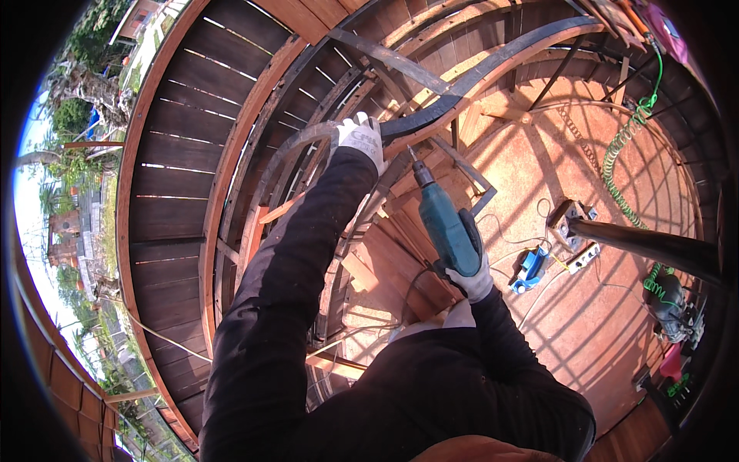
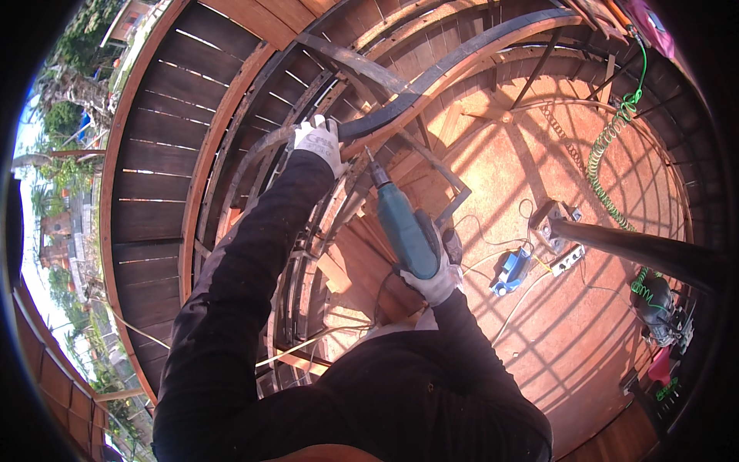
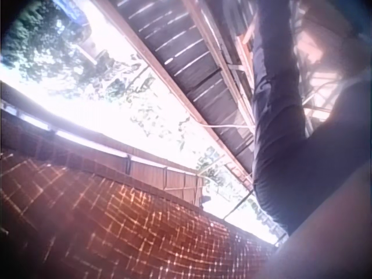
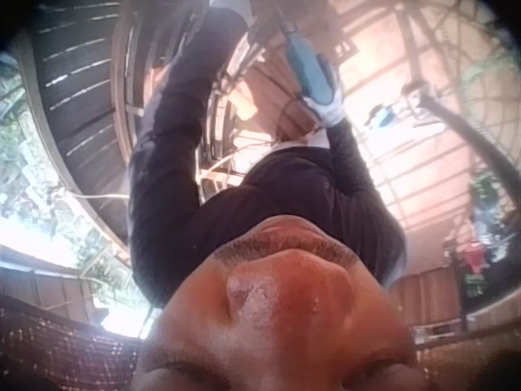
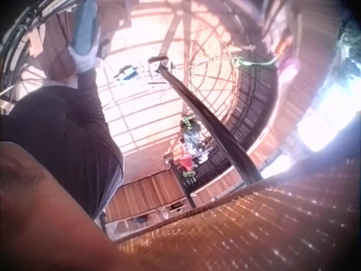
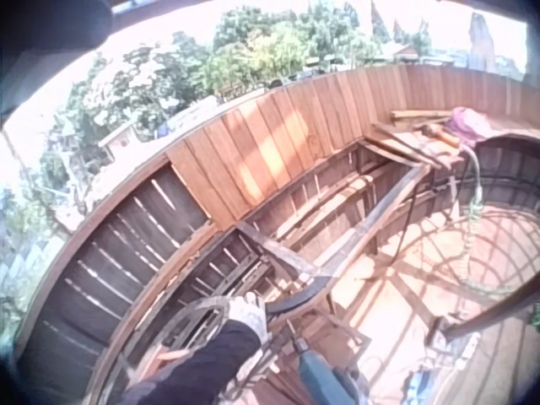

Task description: The person uses a cordless drill to fasten curved wooden pieces to a circular wooden framework. They position the wood, drill screws, and occasionally use a hammer to adjust the fit of the components.

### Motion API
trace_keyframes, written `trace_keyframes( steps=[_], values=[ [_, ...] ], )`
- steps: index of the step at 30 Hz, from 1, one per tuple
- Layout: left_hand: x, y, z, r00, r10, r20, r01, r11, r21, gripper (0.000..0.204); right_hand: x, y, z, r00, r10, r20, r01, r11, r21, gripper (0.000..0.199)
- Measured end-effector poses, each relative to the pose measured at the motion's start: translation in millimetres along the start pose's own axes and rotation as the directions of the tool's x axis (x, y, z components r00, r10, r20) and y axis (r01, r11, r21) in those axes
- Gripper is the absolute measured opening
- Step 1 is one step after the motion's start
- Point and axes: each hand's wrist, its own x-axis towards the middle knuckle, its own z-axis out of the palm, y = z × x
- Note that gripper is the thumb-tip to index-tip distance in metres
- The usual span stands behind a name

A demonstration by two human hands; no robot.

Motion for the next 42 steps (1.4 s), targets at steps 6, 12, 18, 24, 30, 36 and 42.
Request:
trace_keyframes(
  steps=[6, 12, 18, 24, 30, 36, 42],
  values=[
    [2, 1, 4, 0.999, 0.003, -0.046, -0.004, 1.000, -0.023, 0.090, -14, 33, -6, 0.998, 0.042, -0.051, -0.037, 0.996, 0.082, 0.103],
    [1, -1, 5, 1.000, -0.006, -0.023, 0.005, 1.000, -0.017, 0.090, -41, 76, -8, 0.960, 0.153, -0.234, -0.141, 0.988, 0.068, 0.086],
    [3, 1, 6, 0.999, -0.014, -0.038, 0.015, 0.999, 0.046, 0.089, -40, 58, 11, 0.962, 0.107, -0.253, -0.057, 0.979, 0.195, 0.082],
    [1, 0, 7, 0.999, 0.015, -0.035, -0.015, 1.000, 0.022, 0.087, -25, 0, 19, 0.977, 0.163, -0.137, -0.100, 0.921, 0.377, 0.086],
    [-1, -1, 6, 0.997, 0.021, -0.069, -0.019, 0.999, 0.032, 0.086, -24, 11, 17, 0.978, 0.107, -0.180, -0.058, 0.965, 0.256, 0.088],
    [-1, -3, 4, 0.997, 0.026, -0.067, -0.024, 0.999, 0.030, 0.085, -26, 20, 14, 0.976, 0.068, -0.206, -0.043, 0.992, 0.123, 0.091],
    [-1, -6, 6, 0.998, 0.028, -0.059, -0.027, 0.999, 0.026, 0.084, -34, 31, 9, 0.975, 0.048, -0.216, -0.056, 0.998, -0.033, 0.094]
  ],
)
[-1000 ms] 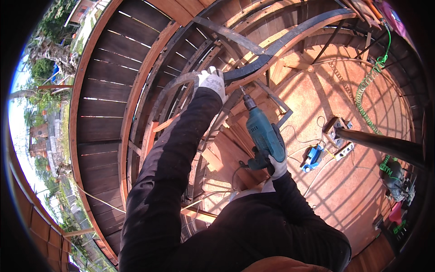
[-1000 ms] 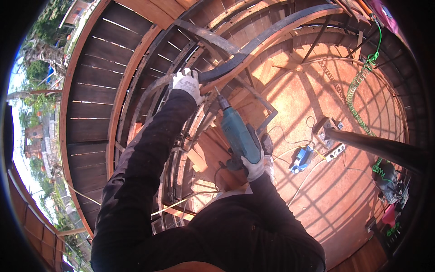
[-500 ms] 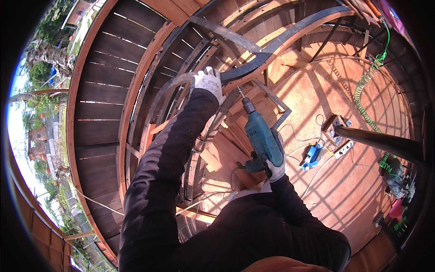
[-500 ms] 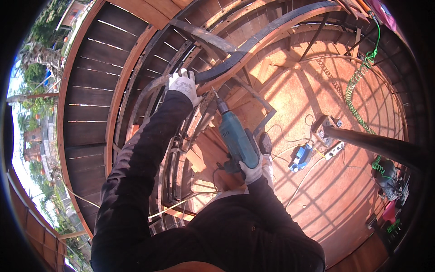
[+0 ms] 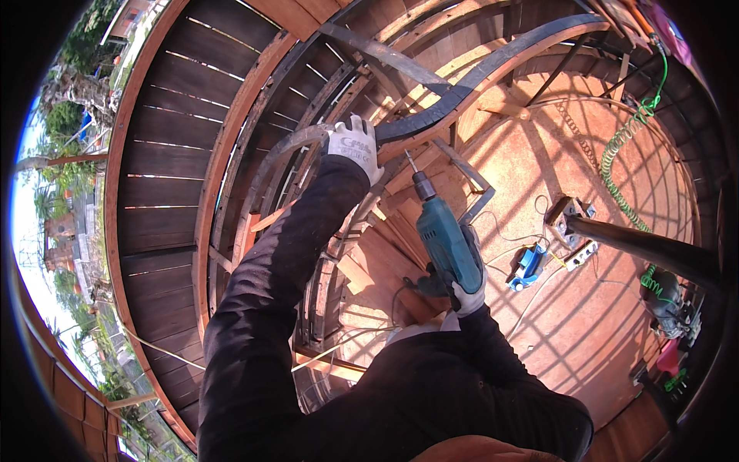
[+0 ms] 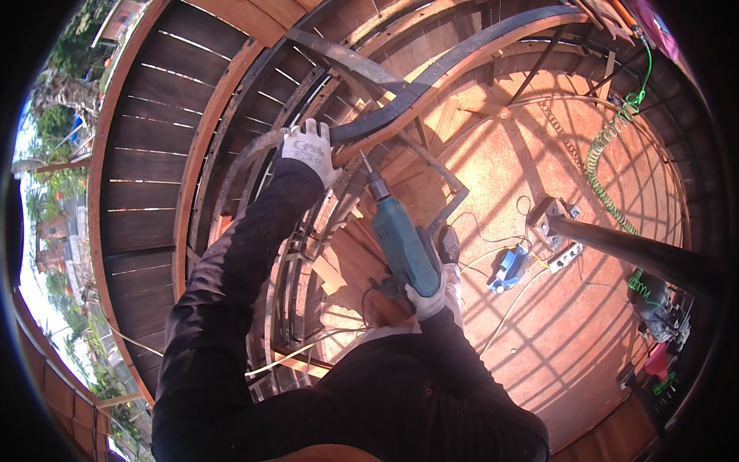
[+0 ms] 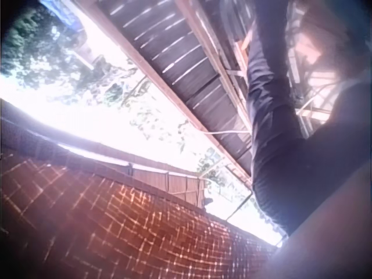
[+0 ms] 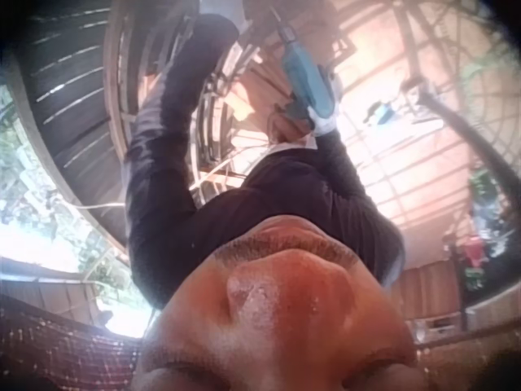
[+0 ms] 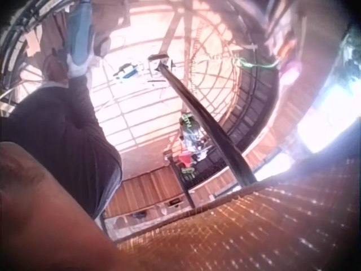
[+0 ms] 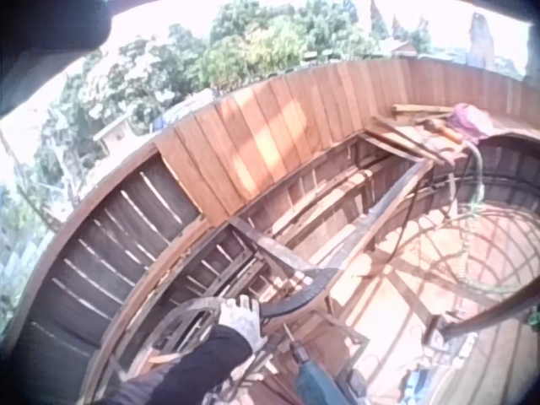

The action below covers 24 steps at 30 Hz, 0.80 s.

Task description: The person uses a cordless drill to fasten curved wooden pieces to a circular wooden framework. They position the wood, drill screws, and occasionally use a hammer to adjust the fit of the components.

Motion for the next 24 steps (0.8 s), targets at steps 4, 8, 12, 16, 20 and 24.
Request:
trace_keyframes(
  steps=[4, 8, 12, 16, 20, 24],
  values=[
    [2, 0, 6, 1.000, 0.002, -0.010, -0.002, 1.000, -0.017, 0.085, 0, 5, -5, 1.000, -0.006, -0.006, 0.006, 0.998, -0.064, 0.095],
    [2, 0, 5, 1.000, 0.008, 0.000, -0.008, 1.000, -0.016, 0.085, 1, 8, -10, 1.000, -0.010, -0.001, 0.010, 0.995, -0.100, 0.097],
    [3, 0, 8, 1.000, 0.002, -0.002, -0.002, 1.000, -0.019, 0.087, 0, 9, -12, 1.000, -0.008, 0.007, 0.009, 0.991, -0.132, 0.099],
    [6, 0, 6, 1.000, 0.011, 0.001, -0.011, 1.000, -0.020, 0.086, 1, 16, -12, 1.000, -0.022, -0.002, 0.022, 0.990, -0.138, 0.101],
    [3, -1, 13, 0.997, 0.005, -0.077, -0.006, 1.000, -0.012, 0.082, 13, -5, -3, 1.000, 0.012, 0.016, -0.011, 0.994, -0.106, 0.105],
    [4, 1, 10, 0.997, 0.015, -0.077, -0.016, 1.000, -0.004, 0.081, 9, 15, -14, 0.996, -0.085, 0.042, 0.094, 0.932, -0.350, 0.101]
  ],
)
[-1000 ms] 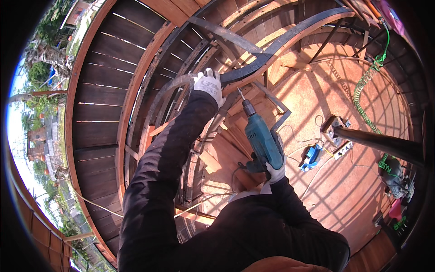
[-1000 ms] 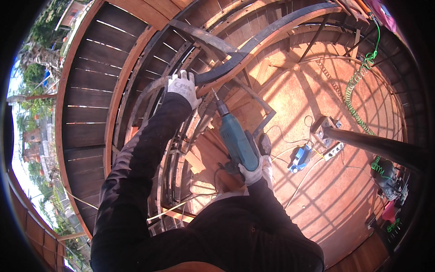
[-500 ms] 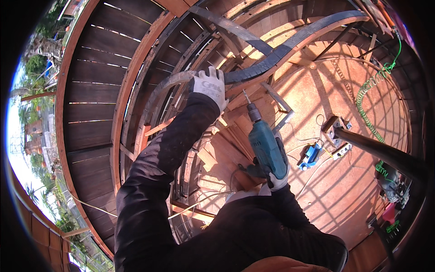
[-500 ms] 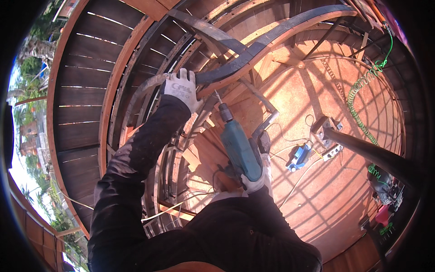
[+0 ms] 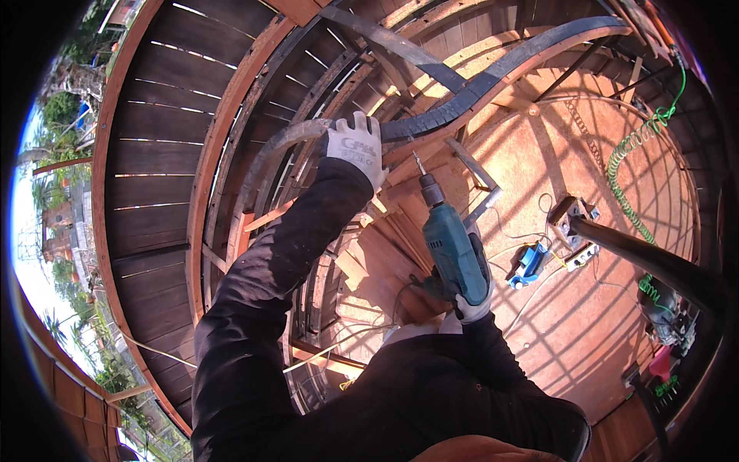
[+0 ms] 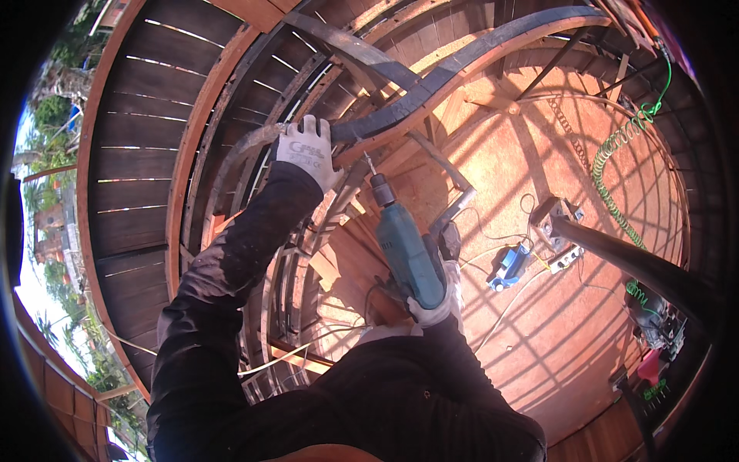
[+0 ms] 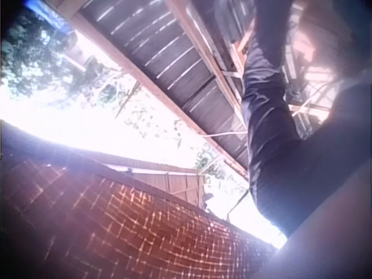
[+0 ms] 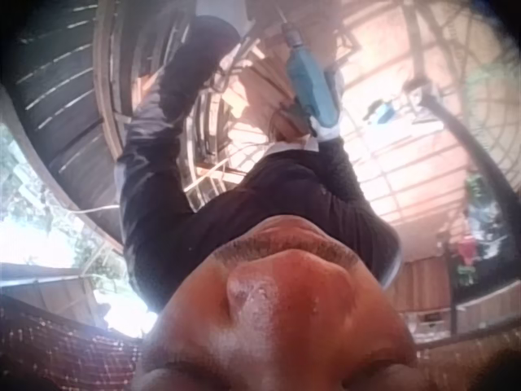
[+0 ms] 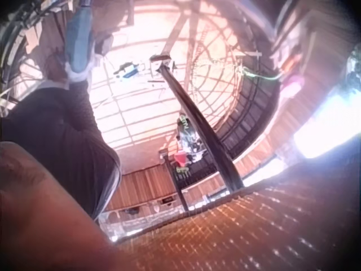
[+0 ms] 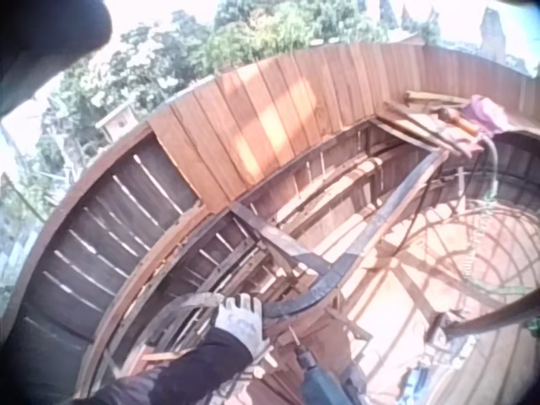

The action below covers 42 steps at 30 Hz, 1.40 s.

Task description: The person uses a cordless drill to fasten curved wooden pieces to a circular wooden framework. They position the wood, drill screws, and occasionally use a hammer to adjust the fit of the components.

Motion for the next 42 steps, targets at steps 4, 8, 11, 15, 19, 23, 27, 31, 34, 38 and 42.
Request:
trace_keyframes(
  steps=[4, 8, 11, 15, 19, 23, 27, 31, 34, 38, 42],
  values=[
    [0, -2, -3, 0.997, 0.001, 0.072, 0.000, 1.000, -0.021, 0.086, 17, -28, 3, 1.000, -0.006, -0.011, 0.007, 0.998, 0.068, 0.101],
    [-1, -2, 3, 0.999, 0.010, 0.037, -0.010, 1.000, 0.006, 0.088, 26, -40, 3, 1.000, -0.017, 0.009, 0.017, 0.997, 0.081, 0.102],
    [-1, -2, 0, 0.997, 0.001, 0.071, 0.000, 1.000, -0.011, 0.088, 25, -33, 3, 1.000, -0.021, 0.009, 0.020, 0.995, 0.102, 0.100],
    [2, -1, -5, 0.994, 0.001, 0.106, 0.000, 1.000, -0.012, 0.088, 6, 1, -2, 0.999, -0.036, 0.012, 0.037, 0.992, -0.123, 0.101],
    [0, -1, -4, 0.994, -0.008, 0.106, 0.007, 1.000, 0.013, 0.088, 14, -13, 0, 0.998, 0.021, 0.064, -0.021, 1.000, -0.001, 0.106],
    [2, -1, -3, 0.996, 0.004, 0.092, -0.005, 1.000, 0.011, 0.086, 4, 10, -5, 0.998, -0.032, 0.050, 0.040, 0.982, -0.184, 0.106],
    [2, -4, -2, 0.996, 0.008, 0.085, -0.007, 1.000, -0.006, 0.085, 4, 20, -3, 0.993, -0.101, 0.055, 0.109, 0.976, -0.188, 0.100],
    [0, -4, 0, 0.998, 0.003, 0.062, -0.003, 1.000, -0.003, 0.087, 16, -1, -4, 0.983, -0.170, 0.068, 0.178, 0.973, -0.146, 0.090],
    [1, -4, 3, 0.998, 0.001, 0.058, 0.000, 1.000, -0.015, 0.088, 21, -8, -5, 0.977, -0.202, 0.065, 0.211, 0.957, -0.197, 0.091],
    [1, -4, 2, 0.997, 0.002, 0.071, 0.000, 1.000, -0.024, 0.088, 29, -16, -2, 0.973, -0.220, 0.074, 0.232, 0.938, -0.256, 0.091],
    [1, -5, -2, 0.995, 0.002, 0.101, 0.001, 1.000, -0.028, 0.086, 31, -18, -5, 0.954, -0.288, 0.082, 0.299, 0.931, -0.208, 0.092]
  ],
)
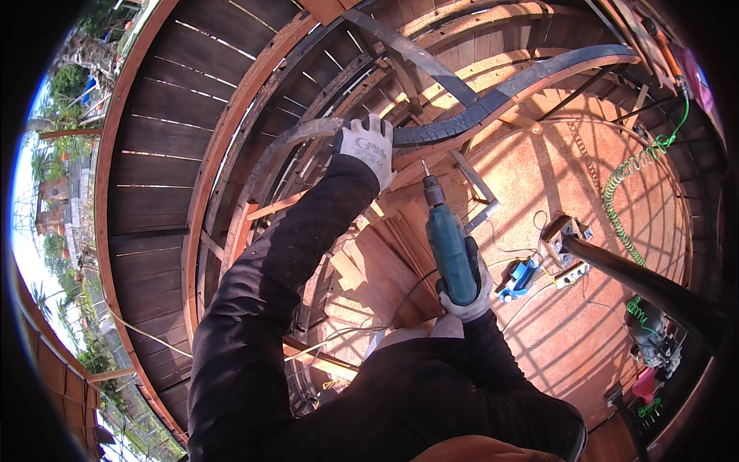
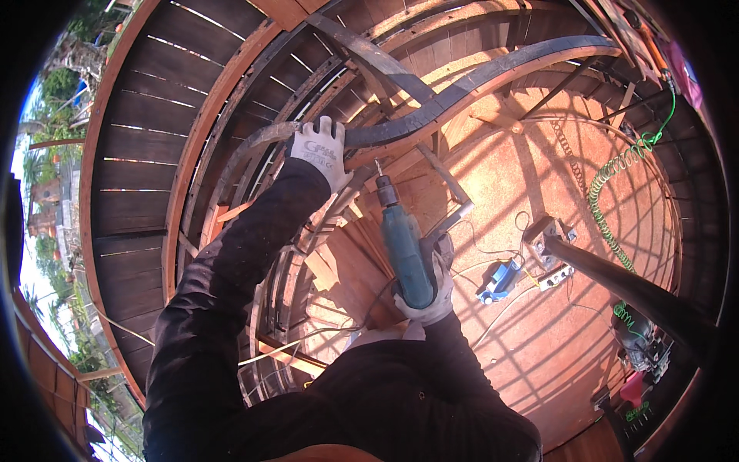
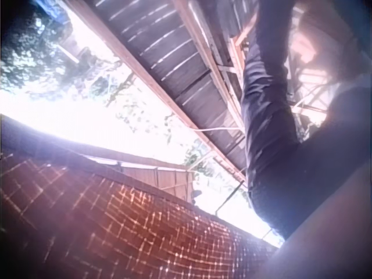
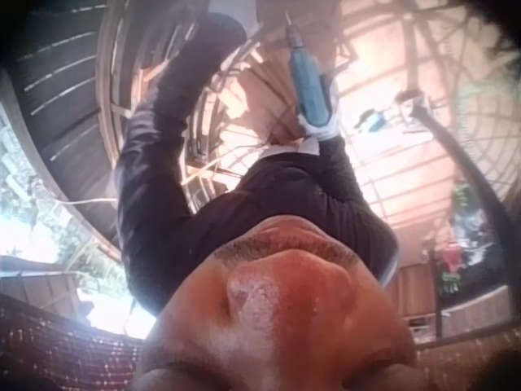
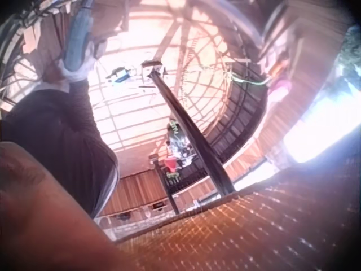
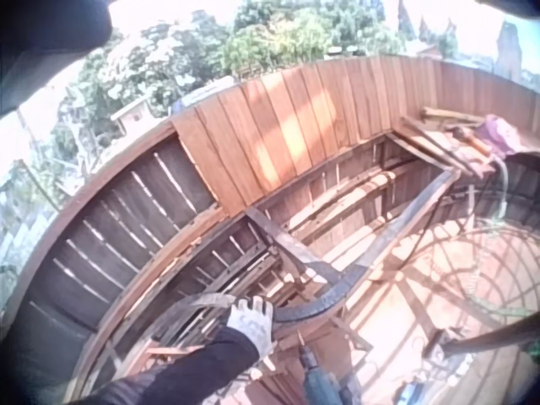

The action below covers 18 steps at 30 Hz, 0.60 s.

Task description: The person uses a cordless drill to fasten curved wooden pieces to a circular wooden framework. They position the wood, drill screws, and occasionally use a hammer to adjust the fit of the components.

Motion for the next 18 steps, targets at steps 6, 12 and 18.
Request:
trace_keyframes(
  steps=[6, 12, 18],
  values=[
    [-2, 0, -1, 1.000, -0.005, -0.007, 0.005, 0.999, -0.035, 0.084, 4, -9, -3, 1.000, 0.012, 0.002, -0.012, 1.000, -0.003, 0.091],
    [-6, -4, -8, 1.000, 0.000, 0.019, 0.002, 0.996, -0.091, 0.087, 4, -16, 0, 0.993, 0.115, 0.040, -0.120, 0.983, 0.136, 0.100],
    [-1, -39, 7, 0.971, 0.044, -0.233, -0.127, 0.927, -0.354, 0.058, -6, -21, 5, 0.952, 0.306, 0.032, -0.282, 0.826, 0.487, 0.096]
  ],
)
